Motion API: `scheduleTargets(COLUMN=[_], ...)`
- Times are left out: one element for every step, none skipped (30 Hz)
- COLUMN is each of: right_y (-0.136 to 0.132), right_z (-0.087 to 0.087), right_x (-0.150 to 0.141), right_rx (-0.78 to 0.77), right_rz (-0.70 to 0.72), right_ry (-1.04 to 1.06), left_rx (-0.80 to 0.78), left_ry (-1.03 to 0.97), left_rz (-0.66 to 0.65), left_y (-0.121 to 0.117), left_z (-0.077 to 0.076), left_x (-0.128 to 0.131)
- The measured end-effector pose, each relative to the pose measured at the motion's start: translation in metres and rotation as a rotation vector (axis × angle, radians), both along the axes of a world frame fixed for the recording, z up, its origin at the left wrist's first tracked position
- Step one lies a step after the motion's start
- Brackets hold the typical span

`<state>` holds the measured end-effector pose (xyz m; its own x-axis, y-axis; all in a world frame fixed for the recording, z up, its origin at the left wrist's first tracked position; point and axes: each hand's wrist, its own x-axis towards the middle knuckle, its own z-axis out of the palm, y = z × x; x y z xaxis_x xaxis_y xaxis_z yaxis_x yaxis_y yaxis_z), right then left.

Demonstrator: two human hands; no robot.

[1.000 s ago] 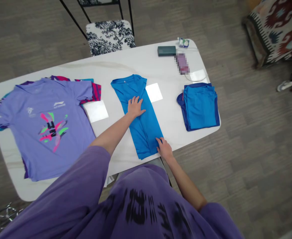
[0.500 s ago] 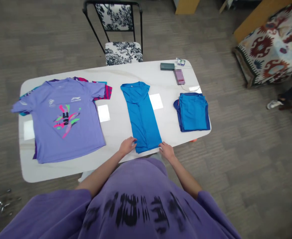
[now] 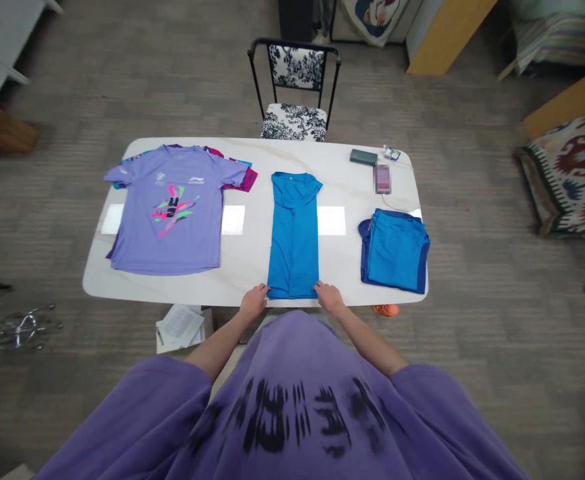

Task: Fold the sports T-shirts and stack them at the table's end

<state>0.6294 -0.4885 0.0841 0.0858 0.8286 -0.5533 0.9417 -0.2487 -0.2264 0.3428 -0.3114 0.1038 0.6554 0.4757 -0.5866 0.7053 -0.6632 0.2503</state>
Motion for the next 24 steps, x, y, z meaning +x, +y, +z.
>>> scheduleTargets(right_y=[0.002, 0.004, 0.007, 0.010, 0.013, 0.016, 0.019, 0.021, 0.023, 0.024, 0.025, 0.024, 0.022, 0.020, 0.017, 0.013, 0.008, 0.003, -0.002, -0.007, -0.012, -0.017, -0.020, -0.022], right_z=[0.001, 0.001, 0.001, 0.001, 0.001, 0.001, 0.001, 0.001, 0.001, 0.002, 0.003, 0.005, 0.007, 0.010, 0.013, 0.017, 0.022, 0.028, 0.035, 0.042, 0.050, 0.058, 0.068, 0.077], right_x=[-0.002, -0.003, -0.004, -0.006, -0.007, -0.008, -0.010, -0.012, -0.015, -0.018, -0.022, -0.027, -0.032, -0.038, -0.045, -0.051, -0.058, -0.065, -0.072, -0.078, -0.084, -0.090, -0.094, -0.096], right_rx=[-0.001, -0.003, -0.007, -0.012, -0.017, -0.024, -0.031, -0.040, -0.050, -0.060, -0.069, -0.077, -0.084, -0.089, -0.092, -0.094, -0.093, -0.092, -0.091, -0.082, -0.059, -0.023, 0.024, 0.078], right_rz=[0.003, 0.005, 0.004, 0.002, 0.000, -0.001, -0.003, -0.004, -0.004, -0.005, -0.007, -0.010, -0.014, -0.019, -0.026, -0.035, -0.046, -0.057, -0.067, -0.080, -0.099, -0.124, -0.156, -0.193], right_ry=[-0.008, -0.016, -0.022, -0.027, -0.033, -0.038, -0.042, -0.047, -0.050, -0.053, -0.055, -0.056, -0.057, -0.057, -0.056, -0.055, -0.054, -0.053, -0.054, -0.052, -0.040, -0.017, 0.018, 0.061], left_rx=[0.006, 0.008, 0.008, 0.008, 0.010, 0.010, 0.008, 0.004, -0.002, -0.012, -0.024, -0.040, -0.059, -0.081, -0.106, -0.133, -0.163, -0.196, -0.231, -0.267, -0.303, -0.333, -0.366, -0.407], left_ry=[0.000, -0.005, -0.011, -0.015, -0.018, -0.019, -0.017, -0.015, -0.011, -0.006, -0.001, 0.004, 0.008, 0.010, 0.009, 0.004, -0.006, -0.018, -0.034, -0.051, -0.068, -0.083, -0.104, -0.133], left_rz=[-0.019, -0.033, -0.044, -0.053, -0.058, -0.060, -0.059, -0.056, -0.050, -0.042, -0.033, -0.023, -0.015, -0.008, -0.001, 0.004, 0.010, 0.017, 0.026, 0.037, 0.049, 0.059, 0.075, 0.102], left_y=[0.000, 0.001, 0.002, 0.003, 0.005, 0.006, 0.008, 0.008, 0.009, 0.010, 0.010, 0.010, 0.010, 0.010, 0.009, 0.009, 0.009, 0.008, 0.008, 0.008, 0.009, 0.010, 0.013, 0.017], left_z=[0.000, -0.002, -0.003, -0.005, -0.007, -0.010, -0.013, -0.015, -0.017, -0.019, -0.021, -0.021, -0.022, -0.021, -0.020, -0.018, -0.016, -0.012, -0.008, -0.002, 0.003, 0.010, 0.018, 0.026], left_x=[0.000, 0.001, 0.002, 0.003, 0.004, 0.004, 0.004, 0.003, 0.002, 0.001, -0.001, -0.003, -0.006, -0.009, -0.012, -0.017, -0.022, -0.028, -0.036, -0.044, -0.052, -0.060, -0.067, -0.073])
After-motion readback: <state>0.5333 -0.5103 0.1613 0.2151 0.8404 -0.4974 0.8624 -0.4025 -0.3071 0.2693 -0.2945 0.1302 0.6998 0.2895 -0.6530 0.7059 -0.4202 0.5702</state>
